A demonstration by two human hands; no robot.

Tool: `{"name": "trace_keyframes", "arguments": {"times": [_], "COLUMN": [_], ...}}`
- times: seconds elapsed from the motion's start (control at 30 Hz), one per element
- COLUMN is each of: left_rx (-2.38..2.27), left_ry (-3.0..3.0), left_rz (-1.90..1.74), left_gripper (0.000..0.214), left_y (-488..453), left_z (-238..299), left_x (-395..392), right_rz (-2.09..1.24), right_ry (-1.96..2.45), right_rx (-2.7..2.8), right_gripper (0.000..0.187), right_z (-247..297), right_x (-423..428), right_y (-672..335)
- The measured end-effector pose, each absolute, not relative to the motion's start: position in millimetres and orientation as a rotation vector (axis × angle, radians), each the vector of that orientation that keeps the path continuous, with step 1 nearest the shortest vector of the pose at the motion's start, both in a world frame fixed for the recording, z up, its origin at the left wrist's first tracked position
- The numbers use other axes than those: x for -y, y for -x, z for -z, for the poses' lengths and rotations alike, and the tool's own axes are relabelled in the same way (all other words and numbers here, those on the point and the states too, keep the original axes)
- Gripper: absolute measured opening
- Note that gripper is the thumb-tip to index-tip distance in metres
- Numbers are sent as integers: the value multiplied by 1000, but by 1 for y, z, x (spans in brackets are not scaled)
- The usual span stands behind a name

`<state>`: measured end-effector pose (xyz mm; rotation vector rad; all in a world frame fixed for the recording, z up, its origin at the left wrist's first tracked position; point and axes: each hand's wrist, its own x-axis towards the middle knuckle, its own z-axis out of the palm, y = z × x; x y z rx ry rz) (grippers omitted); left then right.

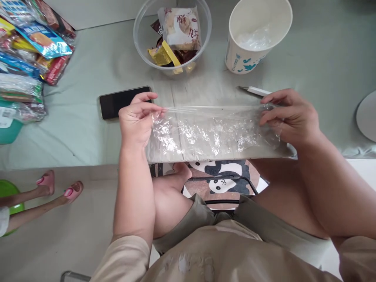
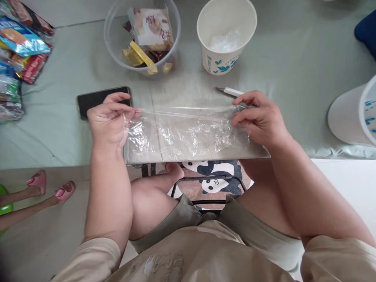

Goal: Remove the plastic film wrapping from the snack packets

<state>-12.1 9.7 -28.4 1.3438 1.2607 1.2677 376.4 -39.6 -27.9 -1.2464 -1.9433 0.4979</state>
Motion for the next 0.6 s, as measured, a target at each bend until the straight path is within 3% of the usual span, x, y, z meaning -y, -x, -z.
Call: {"name": "trace_keyframes", "arguments": {"times": [0.13,0.37,0.6], "left_rx": [-1274,-1245,-1218], "left_ry": [-1280,-1315,-1082], "left_rz": [-1274,-1262,-1025], "left_gripper": [62,33,7], "left_y": [14,16,21], "left_z": [33,33,19], "left_x": [-12,-11,-3], "right_rz": [-626,-728,-653], "right_ry": [1209,1267,1228], "right_rx": [1881,2092,2193], "right_gripper": [19,19,33], "right_z": [29,31,26], "right_x": [39,38,43], "right_y": [-381,-384,-381]}}
